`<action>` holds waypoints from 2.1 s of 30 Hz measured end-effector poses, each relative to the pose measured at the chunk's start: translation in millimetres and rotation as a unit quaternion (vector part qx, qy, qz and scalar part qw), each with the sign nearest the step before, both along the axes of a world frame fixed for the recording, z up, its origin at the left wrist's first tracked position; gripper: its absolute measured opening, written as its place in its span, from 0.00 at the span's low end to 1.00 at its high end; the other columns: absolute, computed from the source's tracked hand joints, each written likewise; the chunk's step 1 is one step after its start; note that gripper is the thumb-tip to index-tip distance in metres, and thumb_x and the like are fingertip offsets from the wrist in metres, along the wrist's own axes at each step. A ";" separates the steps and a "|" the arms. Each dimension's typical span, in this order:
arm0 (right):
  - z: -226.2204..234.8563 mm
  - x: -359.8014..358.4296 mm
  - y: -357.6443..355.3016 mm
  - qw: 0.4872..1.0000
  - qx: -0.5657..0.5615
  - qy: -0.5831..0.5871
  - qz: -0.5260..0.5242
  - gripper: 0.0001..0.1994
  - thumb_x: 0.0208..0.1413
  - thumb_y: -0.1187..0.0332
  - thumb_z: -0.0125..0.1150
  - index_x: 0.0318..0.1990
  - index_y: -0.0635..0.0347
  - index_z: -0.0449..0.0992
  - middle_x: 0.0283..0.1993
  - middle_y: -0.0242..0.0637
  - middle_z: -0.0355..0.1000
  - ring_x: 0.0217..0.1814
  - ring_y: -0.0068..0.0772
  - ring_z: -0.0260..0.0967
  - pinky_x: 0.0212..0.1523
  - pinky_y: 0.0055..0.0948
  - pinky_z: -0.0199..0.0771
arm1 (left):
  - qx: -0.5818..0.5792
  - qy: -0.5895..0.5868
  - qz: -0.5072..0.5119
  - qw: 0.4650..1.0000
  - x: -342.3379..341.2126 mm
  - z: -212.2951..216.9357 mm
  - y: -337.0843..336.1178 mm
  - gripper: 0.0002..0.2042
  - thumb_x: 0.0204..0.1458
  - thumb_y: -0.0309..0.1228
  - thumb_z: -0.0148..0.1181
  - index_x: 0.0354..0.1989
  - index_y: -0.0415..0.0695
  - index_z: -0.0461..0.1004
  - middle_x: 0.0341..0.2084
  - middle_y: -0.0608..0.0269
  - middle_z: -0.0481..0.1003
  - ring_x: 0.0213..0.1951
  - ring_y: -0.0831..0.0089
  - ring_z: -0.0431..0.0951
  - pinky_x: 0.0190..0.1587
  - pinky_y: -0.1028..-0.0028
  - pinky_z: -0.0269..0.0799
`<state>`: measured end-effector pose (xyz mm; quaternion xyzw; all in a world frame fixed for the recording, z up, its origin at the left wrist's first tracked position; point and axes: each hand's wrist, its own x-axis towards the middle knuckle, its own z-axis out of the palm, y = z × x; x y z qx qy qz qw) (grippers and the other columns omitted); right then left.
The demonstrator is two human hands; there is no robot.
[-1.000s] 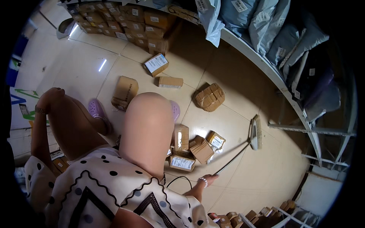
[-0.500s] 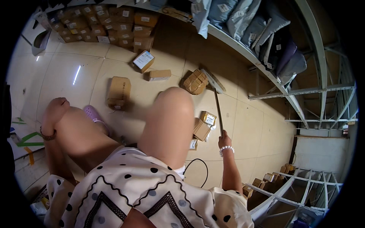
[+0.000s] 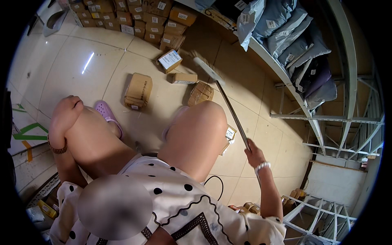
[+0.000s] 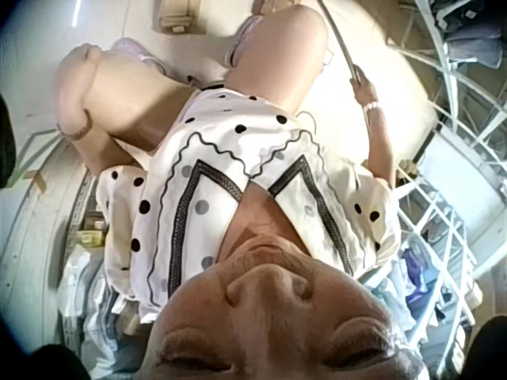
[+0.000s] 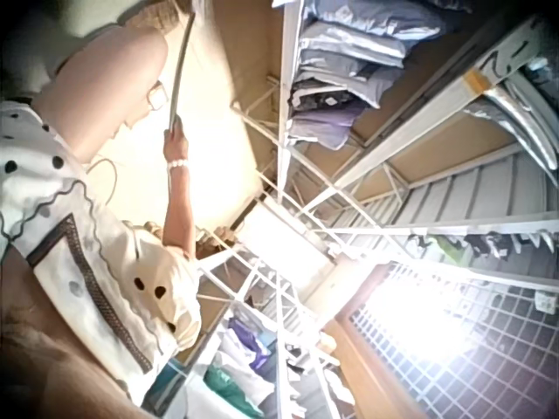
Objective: The person sits on the floor and organizes small cardboard boxes and plastic mailers. They pick up items from the floor, inspect them, and place them onto a nearby metal shelf or into a larger pile.
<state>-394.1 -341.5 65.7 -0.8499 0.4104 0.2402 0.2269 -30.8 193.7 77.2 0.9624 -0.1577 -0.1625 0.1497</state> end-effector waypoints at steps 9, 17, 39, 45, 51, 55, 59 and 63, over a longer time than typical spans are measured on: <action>26.5 53.0 26.1 0.986 0.007 0.072 0.147 0.26 0.57 0.69 0.51 0.63 0.57 0.55 0.50 0.57 0.70 0.53 0.59 0.66 0.52 0.43 0.66 | 0.011 0.020 0.015 1.000 4.1 -2.8 5.4 0.15 0.49 0.34 0.45 0.29 0.36 0.74 0.32 0.45 0.74 0.37 0.48 0.73 0.42 0.59 0.68; 23.6 -19.9 21.9 0.975 -0.029 -0.098 0.197 0.28 0.48 0.70 0.57 0.60 0.55 0.61 0.32 0.54 0.72 0.32 0.56 0.71 0.31 0.43 0.71 | -0.096 -0.178 -0.112 0.973 -12.4 -26.7 46.6 0.15 0.48 0.40 0.52 0.29 0.40 0.76 0.31 0.47 0.76 0.37 0.50 0.75 0.42 0.58 0.70; -126.8 148.4 99.9 0.948 0.044 -0.309 -0.053 0.21 0.59 0.60 0.52 0.58 0.55 0.65 0.41 0.47 0.74 0.38 0.40 0.71 0.39 0.39 0.73 | 0.038 0.016 0.017 0.999 -7.5 0.3 -4.6 0.18 0.48 0.41 0.47 0.36 0.43 0.78 0.38 0.50 0.76 0.43 0.55 0.75 0.48 0.63 0.69; -134.6 142.0 89.1 0.938 0.077 -0.331 -0.068 0.21 0.59 0.59 0.52 0.57 0.55 0.65 0.40 0.47 0.74 0.37 0.40 0.71 0.38 0.38 0.73 | 0.044 0.024 0.027 0.998 -2.5 -6.2 4.9 0.17 0.46 0.41 0.49 0.37 0.46 0.78 0.38 0.55 0.77 0.42 0.57 0.76 0.48 0.65 0.70; -142.8 127.9 64.0 0.929 0.098 -0.337 -0.120 0.21 0.59 0.58 0.52 0.57 0.54 0.66 0.39 0.46 0.74 0.36 0.39 0.71 0.37 0.38 0.73 | 0.072 0.024 0.049 0.996 -9.9 20.4 -23.2 0.19 0.46 0.42 0.47 0.39 0.45 0.78 0.41 0.56 0.76 0.45 0.57 0.74 0.49 0.64 0.69; -142.0 120.2 57.5 0.923 0.116 -0.337 -0.143 0.21 0.59 0.57 0.52 0.57 0.54 0.66 0.39 0.46 0.74 0.36 0.39 0.71 0.36 0.38 0.73 | 0.079 0.033 0.050 0.995 -9.1 4.6 -11.0 0.19 0.47 0.42 0.47 0.40 0.46 0.78 0.41 0.56 0.76 0.45 0.58 0.74 0.49 0.63 0.69; -141.8 111.1 44.9 0.912 0.135 -0.342 -0.179 0.21 0.59 0.57 0.52 0.57 0.54 0.66 0.38 0.46 0.74 0.35 0.38 0.71 0.36 0.37 0.73 | 0.079 0.034 0.062 0.994 -14.2 17.2 -18.0 0.19 0.47 0.42 0.47 0.40 0.46 0.78 0.41 0.55 0.76 0.46 0.58 0.74 0.49 0.63 0.69; -142.9 98.7 28.9 0.892 0.166 -0.351 -0.229 0.21 0.59 0.56 0.52 0.57 0.54 0.66 0.38 0.45 0.74 0.35 0.38 0.70 0.35 0.37 0.73 | 0.091 0.018 0.059 0.994 -8.3 0.6 -8.0 0.18 0.47 0.41 0.47 0.40 0.45 0.78 0.42 0.56 0.76 0.46 0.59 0.74 0.49 0.62 0.69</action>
